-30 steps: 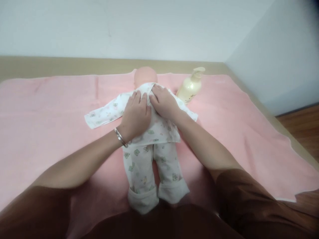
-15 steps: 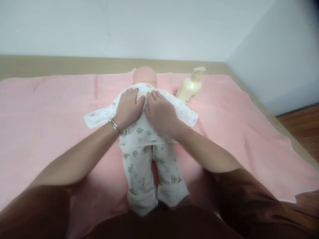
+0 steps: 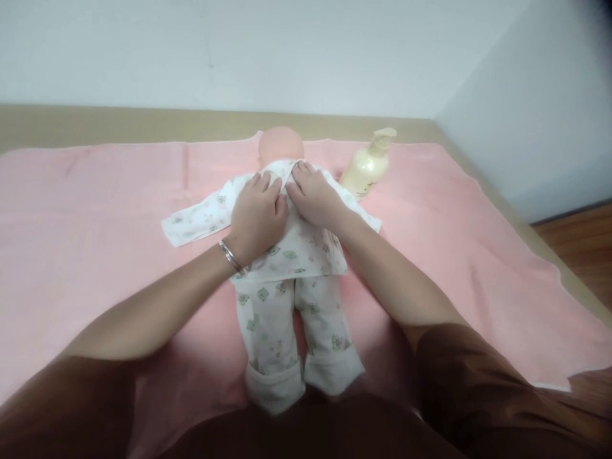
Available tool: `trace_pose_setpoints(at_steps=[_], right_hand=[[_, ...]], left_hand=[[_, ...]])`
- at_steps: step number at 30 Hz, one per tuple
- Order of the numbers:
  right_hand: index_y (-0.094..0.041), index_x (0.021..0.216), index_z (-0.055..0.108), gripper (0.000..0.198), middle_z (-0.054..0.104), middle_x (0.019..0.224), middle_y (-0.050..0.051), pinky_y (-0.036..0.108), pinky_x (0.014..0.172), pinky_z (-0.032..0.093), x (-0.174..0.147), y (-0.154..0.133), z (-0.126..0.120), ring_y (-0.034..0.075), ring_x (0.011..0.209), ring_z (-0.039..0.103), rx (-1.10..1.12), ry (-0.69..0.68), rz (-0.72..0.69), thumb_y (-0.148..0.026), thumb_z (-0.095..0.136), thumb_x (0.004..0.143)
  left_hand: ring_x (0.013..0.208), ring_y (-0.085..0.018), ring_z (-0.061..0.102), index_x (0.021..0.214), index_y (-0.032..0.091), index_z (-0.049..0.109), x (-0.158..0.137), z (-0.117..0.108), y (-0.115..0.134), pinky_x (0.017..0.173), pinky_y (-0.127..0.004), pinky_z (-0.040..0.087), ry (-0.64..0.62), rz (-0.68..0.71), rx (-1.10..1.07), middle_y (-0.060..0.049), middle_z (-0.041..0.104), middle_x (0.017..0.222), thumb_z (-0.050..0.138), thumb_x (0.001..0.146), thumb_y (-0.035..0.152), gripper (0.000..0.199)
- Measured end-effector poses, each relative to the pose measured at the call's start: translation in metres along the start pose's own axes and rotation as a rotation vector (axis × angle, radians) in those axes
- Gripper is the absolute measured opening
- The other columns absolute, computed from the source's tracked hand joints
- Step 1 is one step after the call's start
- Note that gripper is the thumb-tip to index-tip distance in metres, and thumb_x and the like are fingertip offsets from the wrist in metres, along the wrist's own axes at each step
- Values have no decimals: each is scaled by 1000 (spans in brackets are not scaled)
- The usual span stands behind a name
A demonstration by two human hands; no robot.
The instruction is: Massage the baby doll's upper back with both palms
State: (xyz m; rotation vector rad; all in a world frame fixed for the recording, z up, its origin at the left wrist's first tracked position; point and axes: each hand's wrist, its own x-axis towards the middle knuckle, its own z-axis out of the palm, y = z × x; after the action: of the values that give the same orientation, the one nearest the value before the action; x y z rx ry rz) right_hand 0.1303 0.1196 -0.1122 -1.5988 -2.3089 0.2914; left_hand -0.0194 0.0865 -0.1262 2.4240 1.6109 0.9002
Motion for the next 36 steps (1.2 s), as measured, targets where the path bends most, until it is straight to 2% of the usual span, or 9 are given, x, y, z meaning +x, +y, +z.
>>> trace_pose_setpoints(at_steps=[5, 9, 12, 16, 21, 26, 31, 36], right_hand=[[-1, 143, 48, 51, 47, 156, 22, 56, 129, 28, -3, -1, 10, 33, 152, 38, -7, 91, 24, -23, 25, 104], [0, 146, 48, 53, 48, 156, 22, 54, 129, 30, -8, -6, 12, 33, 150, 42, -34, 118, 19, -23, 26, 104], [2, 149, 46, 55, 49, 155, 24, 53, 127, 34, -17, -13, 11, 34, 148, 44, -75, 146, 16, -25, 28, 105], [1, 152, 43, 56, 45, 157, 27, 55, 123, 39, -34, -28, 8, 37, 150, 41, -127, 147, -9, -26, 31, 105], [-7, 151, 50, 51, 47, 157, 23, 53, 124, 39, -44, -40, 7, 36, 150, 43, -155, 162, -17, -23, 35, 105], [-8, 151, 49, 52, 43, 160, 22, 54, 128, 33, -35, -31, 8, 35, 154, 38, -94, 158, -39, -23, 35, 104], [-8, 157, 41, 57, 35, 166, 20, 55, 131, 27, -15, -10, 6, 33, 158, 29, -23, 73, -43, -26, 37, 103], [-7, 158, 39, 62, 34, 166, 19, 56, 132, 24, -6, 2, 6, 34, 159, 27, 23, 51, -69, -33, 38, 102]], left_hand=[[136, -33, 53, 126, 10, 62, 1, 1, 0, 127, -54, 37, -28, 13, 12, -19, 60, 138, 29, 99, 27, 45], [144, -32, 48, 132, 14, 60, 9, 9, -17, 129, -56, 32, -32, -59, -74, -16, 59, 144, 30, 101, 33, 47], [146, -28, 46, 138, 19, 57, 14, 17, -30, 130, -51, 31, 15, -127, -145, -11, 56, 151, 29, 102, 39, 51], [141, -25, 52, 136, 21, 60, 16, 21, -34, 127, -45, 37, 61, -151, -174, -10, 60, 147, 30, 100, 41, 50], [140, -27, 52, 133, 17, 60, 14, 16, -29, 127, -46, 37, 45, -164, -166, -13, 60, 146, 31, 98, 38, 50], [138, -25, 54, 131, 21, 61, 14, 16, -29, 127, -45, 39, 64, -163, -183, -10, 62, 145, 33, 96, 37, 47], [142, -27, 50, 136, 17, 59, 13, 15, -27, 129, -48, 36, 54, -182, -206, -12, 58, 149, 35, 95, 35, 51], [141, -27, 51, 135, 16, 61, 14, 16, -28, 129, -47, 35, 63, -186, -246, -12, 59, 148, 37, 94, 36, 52]])
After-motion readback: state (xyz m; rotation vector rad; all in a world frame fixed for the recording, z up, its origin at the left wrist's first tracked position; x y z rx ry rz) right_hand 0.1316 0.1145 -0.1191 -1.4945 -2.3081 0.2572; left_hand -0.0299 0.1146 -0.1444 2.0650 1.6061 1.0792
